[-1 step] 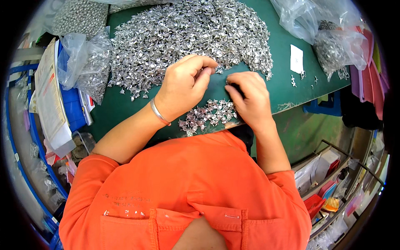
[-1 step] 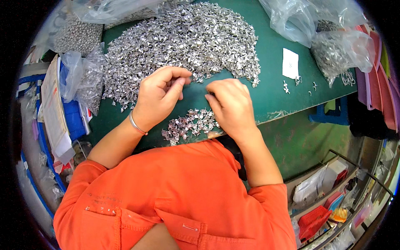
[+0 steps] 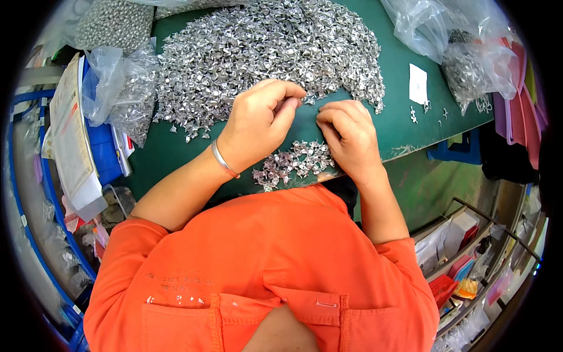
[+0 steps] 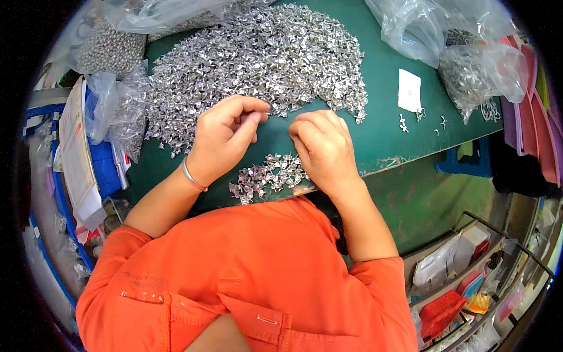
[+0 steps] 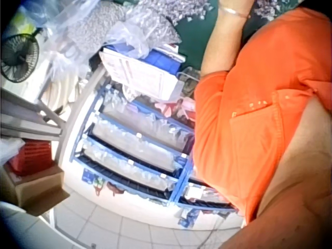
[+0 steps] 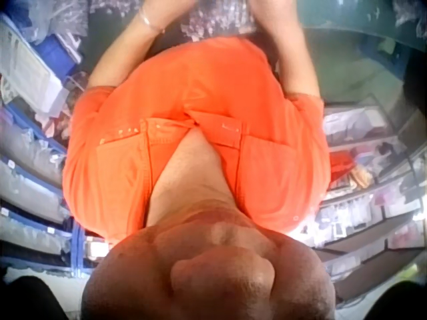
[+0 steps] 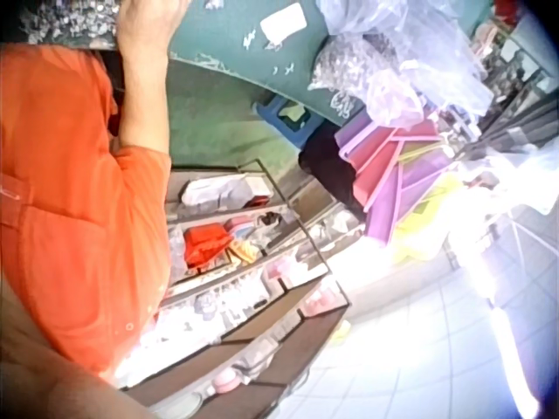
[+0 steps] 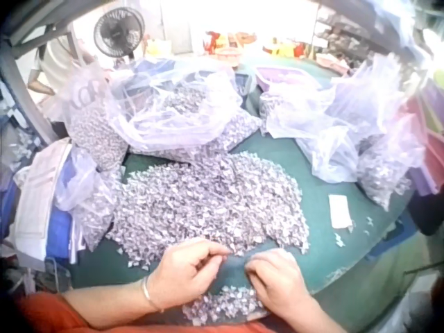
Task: The person sorts small silver metal pieces on a green workbench, picking them up one by one and placing them into a separate pile. The person occasionally pauses to adjust the pile or reposition items.
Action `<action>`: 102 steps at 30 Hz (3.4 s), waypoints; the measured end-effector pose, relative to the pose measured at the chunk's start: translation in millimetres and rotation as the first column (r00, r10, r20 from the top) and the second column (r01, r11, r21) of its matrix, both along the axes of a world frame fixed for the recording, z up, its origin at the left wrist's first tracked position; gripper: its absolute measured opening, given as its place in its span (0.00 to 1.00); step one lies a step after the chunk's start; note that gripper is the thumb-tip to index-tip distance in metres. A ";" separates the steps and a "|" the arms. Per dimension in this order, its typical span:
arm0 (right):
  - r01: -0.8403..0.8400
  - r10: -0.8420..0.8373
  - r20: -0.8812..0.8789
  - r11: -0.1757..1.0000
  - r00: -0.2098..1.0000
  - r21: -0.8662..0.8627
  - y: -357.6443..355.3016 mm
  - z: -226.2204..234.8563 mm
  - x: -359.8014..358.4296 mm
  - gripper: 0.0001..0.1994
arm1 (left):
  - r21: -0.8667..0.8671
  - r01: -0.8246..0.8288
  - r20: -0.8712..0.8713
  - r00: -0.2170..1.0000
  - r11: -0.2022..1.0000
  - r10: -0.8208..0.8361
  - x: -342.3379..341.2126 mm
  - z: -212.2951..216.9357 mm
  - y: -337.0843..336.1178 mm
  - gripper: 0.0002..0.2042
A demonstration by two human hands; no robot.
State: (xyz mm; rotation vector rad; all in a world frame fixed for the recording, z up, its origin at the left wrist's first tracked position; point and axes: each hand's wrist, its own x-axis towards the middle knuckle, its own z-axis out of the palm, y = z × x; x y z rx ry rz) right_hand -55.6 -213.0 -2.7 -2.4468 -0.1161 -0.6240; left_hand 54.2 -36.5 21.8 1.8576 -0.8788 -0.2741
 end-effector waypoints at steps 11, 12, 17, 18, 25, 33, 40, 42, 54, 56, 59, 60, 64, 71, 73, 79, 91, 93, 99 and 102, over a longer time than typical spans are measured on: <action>0.028 -0.009 -0.085 0.974 0.996 0.225 -20.2 13.8 -18.8 0.05 | 0.020 0.087 -0.019 0.996 0.996 -0.087 -6.2 -3.3 15.6 0.06; 0.071 -0.054 -0.076 0.967 0.996 0.246 -25.1 14.7 -23.1 0.05 | 0.019 0.087 -0.016 0.996 0.996 -0.087 -5.9 -4.1 16.0 0.06; 0.215 -0.162 -0.211 0.942 0.964 0.259 -24.8 14.0 -35.9 0.08 | 0.018 0.124 0.068 0.990 0.992 -0.125 -8.3 -6.2 8.8 0.06; 0.146 -0.114 -0.181 0.975 0.977 0.170 -22.0 11.8 -34.3 0.09 | 0.008 0.143 0.111 0.983 0.990 -0.143 -10.2 -6.4 3.6 0.06; 0.206 -0.180 -0.113 0.932 0.977 0.298 -16.0 0.6 -37.6 0.07 | 0.091 0.278 0.199 0.936 0.956 -0.291 -20.3 -26.7 -25.8 0.10; 0.268 -0.199 -0.231 0.908 0.952 0.322 -15.9 10.8 -43.3 0.06 | 0.088 0.249 0.226 0.938 0.964 -0.263 -22.6 -28.1 -29.0 0.09; 0.027 -0.028 0.002 0.978 1.000 0.207 -10.2 13.3 -36.7 0.08 | 0.112 0.336 0.203 0.913 0.935 -0.353 -17.9 -28.4 -24.1 0.11; 0.331 -0.331 0.100 0.943 0.938 0.015 -27.4 8.7 -35.1 0.09 | 0.087 0.370 0.184 0.907 0.925 -0.380 -19.3 -21.5 -20.7 0.11; 0.398 -0.366 -0.157 0.842 0.917 0.364 -35.9 -1.2 -40.9 0.06 | 0.071 0.371 0.180 0.908 0.926 -0.377 -23.6 -28.1 -8.2 0.09; 0.350 -0.299 -0.188 0.860 0.936 0.371 -19.7 1.4 -39.0 0.09 | 0.064 0.365 0.155 0.916 0.929 -0.371 -22.9 -29.3 -6.8 0.08; 0.260 -0.242 -0.103 0.934 0.965 0.245 -9.4 1.1 -32.0 0.11 | 0.040 0.372 0.164 0.913 0.927 -0.373 -22.0 -28.6 -8.6 0.08; 0.248 -0.234 -0.090 0.947 0.968 0.205 -8.1 -0.5 -30.6 0.11 | 0.038 0.370 0.168 0.913 0.928 -0.371 -22.1 -28.0 -8.8 0.08; 0.204 -0.201 -0.041 0.973 0.979 0.107 -10.6 -4.8 -27.1 0.12 | 0.024 0.357 0.053 0.932 0.934 -0.358 -19.8 -22.9 -8.8 0.09; 0.285 -0.262 -0.119 0.925 0.958 0.251 -25.3 7.0 -36.9 0.07 | 0.005 0.300 0.127 0.946 0.954 -0.298 -12.2 -20.9 -16.7 0.11; 0.269 -0.242 -0.128 0.920 0.962 0.286 -15.5 6.8 -33.4 0.08 | 0.004 0.294 0.154 0.944 0.956 -0.291 -14.1 -22.5 -26.0 0.12; 0.184 -0.187 0.056 0.982 0.981 0.046 -13.4 -3.2 -34.7 0.10 | 0.154 0.246 0.239 0.931 0.957 -0.277 -20.3 -25.3 -41.1 0.11; 0.255 -0.236 -0.102 0.931 0.966 0.262 -12.1 3.3 -46.4 0.07 | -0.046 0.276 0.093 0.958 0.960 -0.271 -15.8 -15.8 -35.3 0.03; 0.188 -0.175 -0.075 0.953 0.982 0.239 -9.5 -4.1 -46.7 0.09 | -0.062 0.303 0.082 0.951 0.951 -0.297 -16.2 -15.4 -30.3 0.04; 0.040 -0.039 -0.013 0.973 0.999 0.226 -12.9 4.0 -38.4 0.10 | -0.027 0.407 0.121 0.908 0.913 -0.401 -16.7 -14.3 -12.2 0.05; 0.145 -0.152 0.061 0.984 0.987 0.107 -15.4 -2.6 -24.4 0.09 | 0.006 0.330 0.126 0.936 0.944 -0.328 -19.8 -16.1 -13.5 0.05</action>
